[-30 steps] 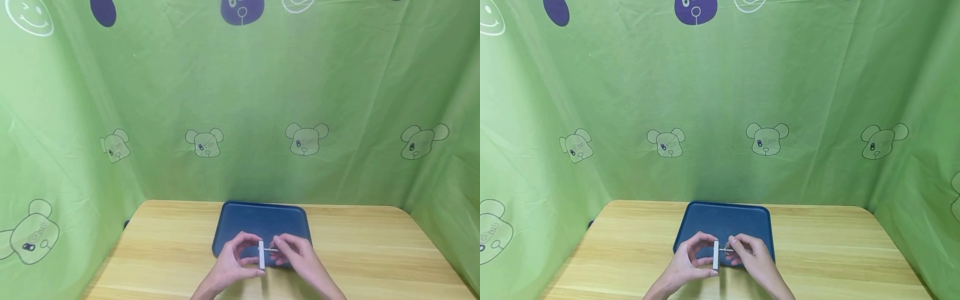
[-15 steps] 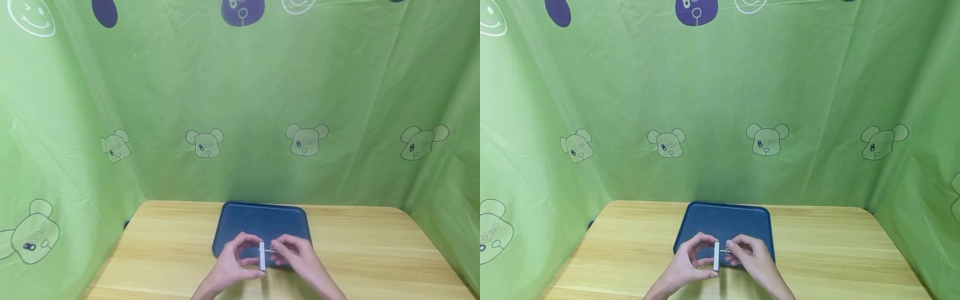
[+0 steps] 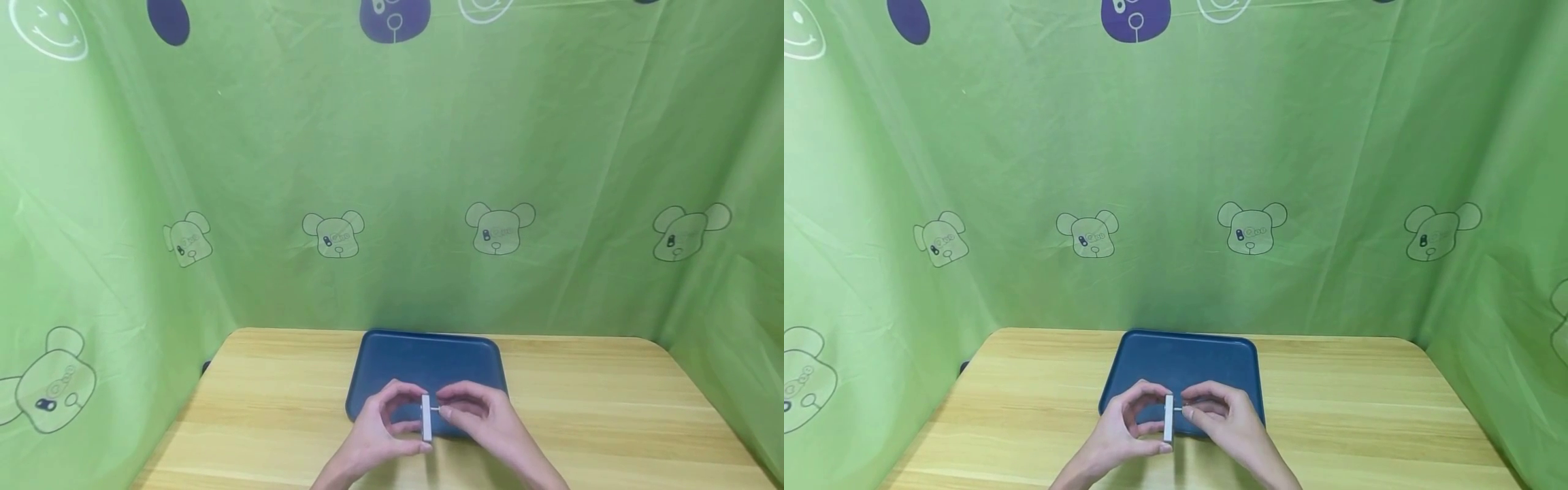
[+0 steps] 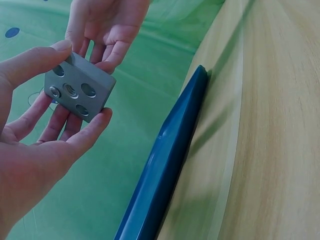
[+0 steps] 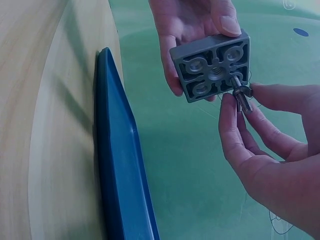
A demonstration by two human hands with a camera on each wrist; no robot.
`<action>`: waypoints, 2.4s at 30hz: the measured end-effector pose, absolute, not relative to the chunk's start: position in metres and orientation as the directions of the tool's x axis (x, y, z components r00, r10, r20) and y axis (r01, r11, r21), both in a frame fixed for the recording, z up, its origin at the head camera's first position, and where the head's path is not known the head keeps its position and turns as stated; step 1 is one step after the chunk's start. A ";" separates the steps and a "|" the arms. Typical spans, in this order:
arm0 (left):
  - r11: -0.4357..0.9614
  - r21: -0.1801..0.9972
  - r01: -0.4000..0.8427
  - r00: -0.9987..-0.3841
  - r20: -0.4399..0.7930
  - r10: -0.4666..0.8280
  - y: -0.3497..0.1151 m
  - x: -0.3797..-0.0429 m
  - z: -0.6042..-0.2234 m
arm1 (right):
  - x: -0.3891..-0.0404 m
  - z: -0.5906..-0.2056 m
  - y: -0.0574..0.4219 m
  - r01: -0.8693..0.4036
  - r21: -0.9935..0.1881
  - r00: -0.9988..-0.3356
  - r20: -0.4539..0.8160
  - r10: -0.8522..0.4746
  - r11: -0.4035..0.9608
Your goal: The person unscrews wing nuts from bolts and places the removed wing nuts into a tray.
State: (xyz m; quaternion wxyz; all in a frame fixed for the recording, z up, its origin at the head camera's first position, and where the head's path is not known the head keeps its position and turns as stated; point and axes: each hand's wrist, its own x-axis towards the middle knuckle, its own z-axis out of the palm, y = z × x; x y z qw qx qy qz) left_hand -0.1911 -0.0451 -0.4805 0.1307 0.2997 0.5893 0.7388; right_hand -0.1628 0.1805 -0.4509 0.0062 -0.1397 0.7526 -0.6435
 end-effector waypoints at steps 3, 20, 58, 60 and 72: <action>-0.280 0.946 0.163 -0.783 0.297 0.546 -0.045 -0.191 -0.481 | -0.163 -0.451 0.181 -0.203 -0.970 -0.959 0.170 -0.228 0.131; -0.304 0.938 0.169 -0.779 0.316 0.542 -0.046 -0.192 -0.481 | -0.164 -0.454 0.180 -0.283 -0.951 -0.935 0.245 -0.255 0.123; -0.255 0.952 0.170 -0.787 0.287 0.546 -0.042 -0.191 -0.483 | -0.167 -0.454 0.182 -0.151 -0.980 -0.967 0.119 -0.227 0.129; -0.259 0.951 0.171 -0.786 0.289 0.546 -0.043 -0.191 -0.483 | -0.166 -0.453 0.183 -0.159 -0.978 -0.962 0.123 -0.244 0.134; -0.273 0.947 0.167 -0.788 0.294 0.541 -0.045 -0.191 -0.483 | -0.165 -0.451 0.183 -0.145 -0.986 -0.950 0.116 -0.291 0.082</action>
